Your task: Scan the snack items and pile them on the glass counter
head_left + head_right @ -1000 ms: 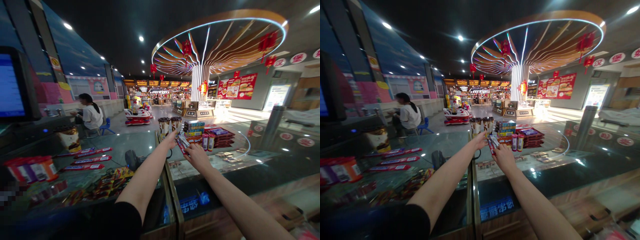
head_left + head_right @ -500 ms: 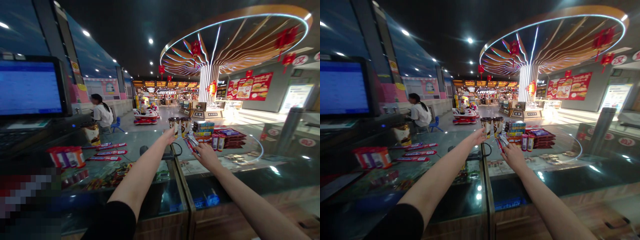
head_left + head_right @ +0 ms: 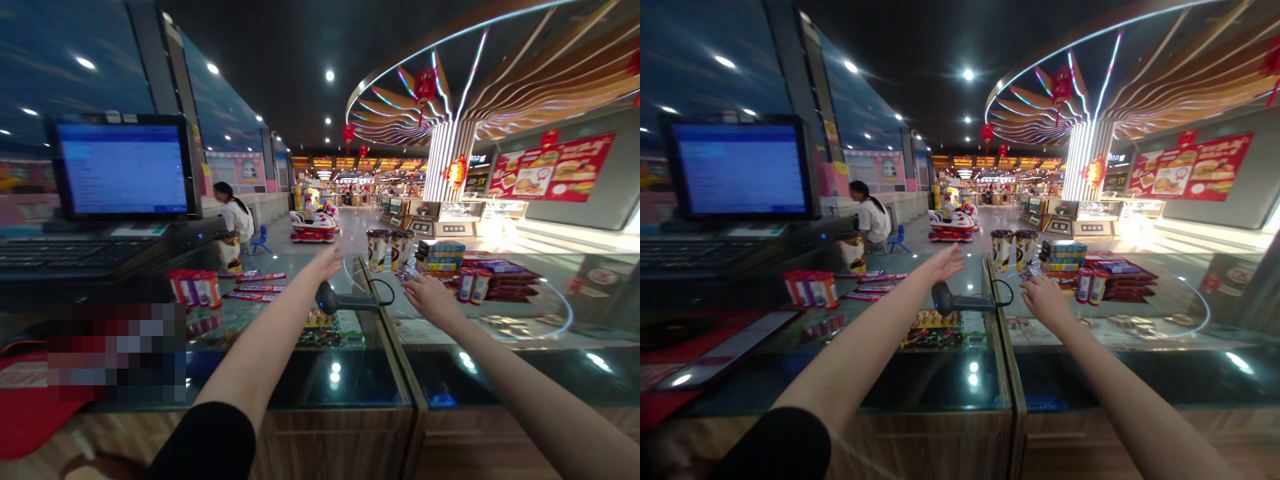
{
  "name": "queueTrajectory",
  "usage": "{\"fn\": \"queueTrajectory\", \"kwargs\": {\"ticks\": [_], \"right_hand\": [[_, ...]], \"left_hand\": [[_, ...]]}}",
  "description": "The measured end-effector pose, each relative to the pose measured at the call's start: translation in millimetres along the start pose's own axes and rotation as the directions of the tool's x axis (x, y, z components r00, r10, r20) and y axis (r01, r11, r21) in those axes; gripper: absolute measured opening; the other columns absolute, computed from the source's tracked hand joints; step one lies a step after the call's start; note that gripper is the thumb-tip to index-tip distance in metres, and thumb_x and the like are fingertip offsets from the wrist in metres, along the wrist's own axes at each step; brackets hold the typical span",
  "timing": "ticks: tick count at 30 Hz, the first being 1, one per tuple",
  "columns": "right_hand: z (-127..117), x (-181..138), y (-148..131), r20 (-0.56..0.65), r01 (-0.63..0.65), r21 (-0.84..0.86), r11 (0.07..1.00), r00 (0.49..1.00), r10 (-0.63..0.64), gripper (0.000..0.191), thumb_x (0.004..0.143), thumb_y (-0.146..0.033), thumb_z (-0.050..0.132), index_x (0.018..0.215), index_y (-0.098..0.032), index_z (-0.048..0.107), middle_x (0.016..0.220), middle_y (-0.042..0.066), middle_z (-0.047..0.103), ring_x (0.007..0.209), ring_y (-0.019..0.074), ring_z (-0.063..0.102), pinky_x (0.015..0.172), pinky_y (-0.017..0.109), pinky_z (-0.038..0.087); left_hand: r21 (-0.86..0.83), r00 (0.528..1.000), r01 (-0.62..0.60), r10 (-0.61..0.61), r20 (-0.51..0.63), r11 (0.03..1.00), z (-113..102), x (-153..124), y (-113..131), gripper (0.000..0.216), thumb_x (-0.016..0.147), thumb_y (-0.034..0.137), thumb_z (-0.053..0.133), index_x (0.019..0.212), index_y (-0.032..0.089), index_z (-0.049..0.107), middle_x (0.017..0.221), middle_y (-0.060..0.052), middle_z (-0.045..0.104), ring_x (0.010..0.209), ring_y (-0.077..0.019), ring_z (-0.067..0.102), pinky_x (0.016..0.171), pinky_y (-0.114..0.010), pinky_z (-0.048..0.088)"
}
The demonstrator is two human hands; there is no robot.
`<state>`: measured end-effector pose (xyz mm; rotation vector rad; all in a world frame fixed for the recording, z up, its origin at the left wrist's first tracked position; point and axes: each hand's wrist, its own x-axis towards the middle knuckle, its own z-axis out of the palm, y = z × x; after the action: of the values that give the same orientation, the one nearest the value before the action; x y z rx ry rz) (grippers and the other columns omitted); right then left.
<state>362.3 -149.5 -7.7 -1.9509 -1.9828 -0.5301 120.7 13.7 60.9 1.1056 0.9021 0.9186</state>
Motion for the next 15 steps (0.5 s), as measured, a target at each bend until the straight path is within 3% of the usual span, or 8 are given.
{"fn": "queueTrajectory", "kwargs": {"ticks": [7, 15], "right_hand": [[5.2, 26.6, -33.7, -0.006, 0.043, 0.108, 0.993, 0.999, -0.043, 0.034, 0.098, -0.028, 0.044, 0.117, -0.020, 0.070, 0.114, 0.011, 0.070, 0.109, 0.0247, 0.060, 0.092, 0.035, 0.043], [12.9, 54.6, -71.2, 0.009, 0.095, 0.204, 0.974, 0.995, -0.099, 0.034, 0.098, -0.027, 0.044, 0.118, -0.021, 0.071, 0.114, 0.009, 0.071, 0.108, 0.0226, 0.063, 0.092, 0.032, 0.045]], "left_hand": [[0.023, 0.993, 0.004, -0.001, -0.118, 1.000, -45.3, -23.5, 6.9, 0.033, 0.097, 0.043, 0.044, 0.120, 0.021, 0.055, 0.144, -0.014, 0.051, 0.134, -0.0239, 0.049, 0.106, -0.035, 0.044], [0.100, 0.972, -0.046, 0.067, -0.226, 0.994, -107.1, -42.5, -0.5, 0.029, 0.094, 0.045, 0.053, 0.108, 0.021, 0.059, 0.137, -0.016, 0.057, 0.128, -0.0243, 0.055, 0.107, -0.036, 0.041]]}}
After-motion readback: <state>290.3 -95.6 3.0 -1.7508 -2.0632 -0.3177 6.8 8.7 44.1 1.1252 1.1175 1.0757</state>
